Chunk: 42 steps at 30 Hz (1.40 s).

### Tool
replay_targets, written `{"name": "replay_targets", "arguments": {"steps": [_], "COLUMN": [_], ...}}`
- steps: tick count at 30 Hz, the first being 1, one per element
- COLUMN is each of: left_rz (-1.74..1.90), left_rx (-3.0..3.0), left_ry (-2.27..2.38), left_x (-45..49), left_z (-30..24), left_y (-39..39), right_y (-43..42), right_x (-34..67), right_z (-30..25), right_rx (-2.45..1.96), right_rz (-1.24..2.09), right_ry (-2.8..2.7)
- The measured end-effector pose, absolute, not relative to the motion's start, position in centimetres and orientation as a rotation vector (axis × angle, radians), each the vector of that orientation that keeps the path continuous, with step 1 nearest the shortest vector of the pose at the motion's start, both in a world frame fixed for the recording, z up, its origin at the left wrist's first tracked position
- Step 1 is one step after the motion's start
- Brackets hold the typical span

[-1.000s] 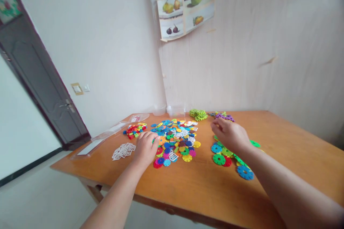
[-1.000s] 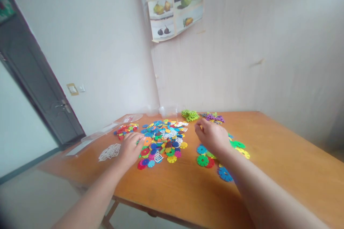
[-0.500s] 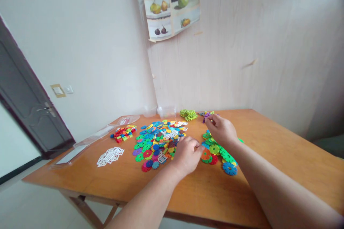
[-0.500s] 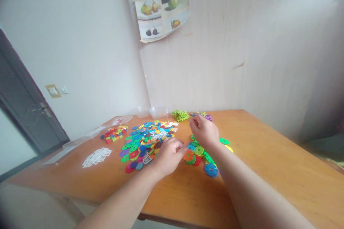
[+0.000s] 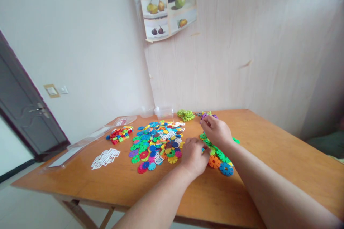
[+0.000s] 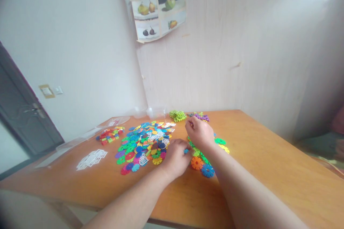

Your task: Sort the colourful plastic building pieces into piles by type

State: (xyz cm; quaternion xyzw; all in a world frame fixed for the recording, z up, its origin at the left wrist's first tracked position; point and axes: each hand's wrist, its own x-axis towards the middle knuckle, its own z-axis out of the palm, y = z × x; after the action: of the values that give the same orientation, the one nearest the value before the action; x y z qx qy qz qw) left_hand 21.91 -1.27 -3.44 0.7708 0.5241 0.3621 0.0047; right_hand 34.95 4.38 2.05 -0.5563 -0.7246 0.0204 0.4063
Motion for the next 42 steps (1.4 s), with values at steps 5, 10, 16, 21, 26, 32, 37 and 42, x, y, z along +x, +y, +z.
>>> {"name": "replay_targets", "arguments": {"steps": [5, 10, 16, 21, 26, 32, 37, 42], "left_rz": [1.079, 0.918, 0.908, 0.947, 1.024, 1.140, 1.216, 1.392], "left_rx": [2.391, 2.462, 2.477, 2.495, 2.501, 2.497, 2.458, 2.380], "left_ry": [1.566, 1.478, 1.422, 1.405, 1.408, 1.540, 1.605, 1.652], "left_x": [21.4, 21.5, 21.9, 21.8, 21.5, 20.5, 18.0, 13.0], "left_z": [-3.8, -3.9, -4.0, -4.2, -4.0, -3.0, -1.5, -0.5], "left_y": [-1.8, -2.3, -1.9, -1.9, -1.9, -2.0, -2.4, -2.5], "right_y": [4.3, 4.1, 4.1, 4.1, 3.9, 3.5, 3.1, 2.7], "right_x": [34.8, 34.7, 34.5, 34.4, 34.0, 33.4, 32.9, 32.4], "right_z": [1.9, 1.8, 1.9, 1.7, 1.4, 0.9, 0.6, 0.4], "right_rx": [-1.397, -1.389, -1.406, -1.417, -1.425, -1.406, -1.398, -1.377], "right_rz": [0.050, 0.040, 0.047, 0.047, 0.048, 0.044, 0.030, 0.021], "right_ry": [-1.840, -1.865, -1.902, -1.922, -1.957, -2.036, -2.097, -2.171]}}
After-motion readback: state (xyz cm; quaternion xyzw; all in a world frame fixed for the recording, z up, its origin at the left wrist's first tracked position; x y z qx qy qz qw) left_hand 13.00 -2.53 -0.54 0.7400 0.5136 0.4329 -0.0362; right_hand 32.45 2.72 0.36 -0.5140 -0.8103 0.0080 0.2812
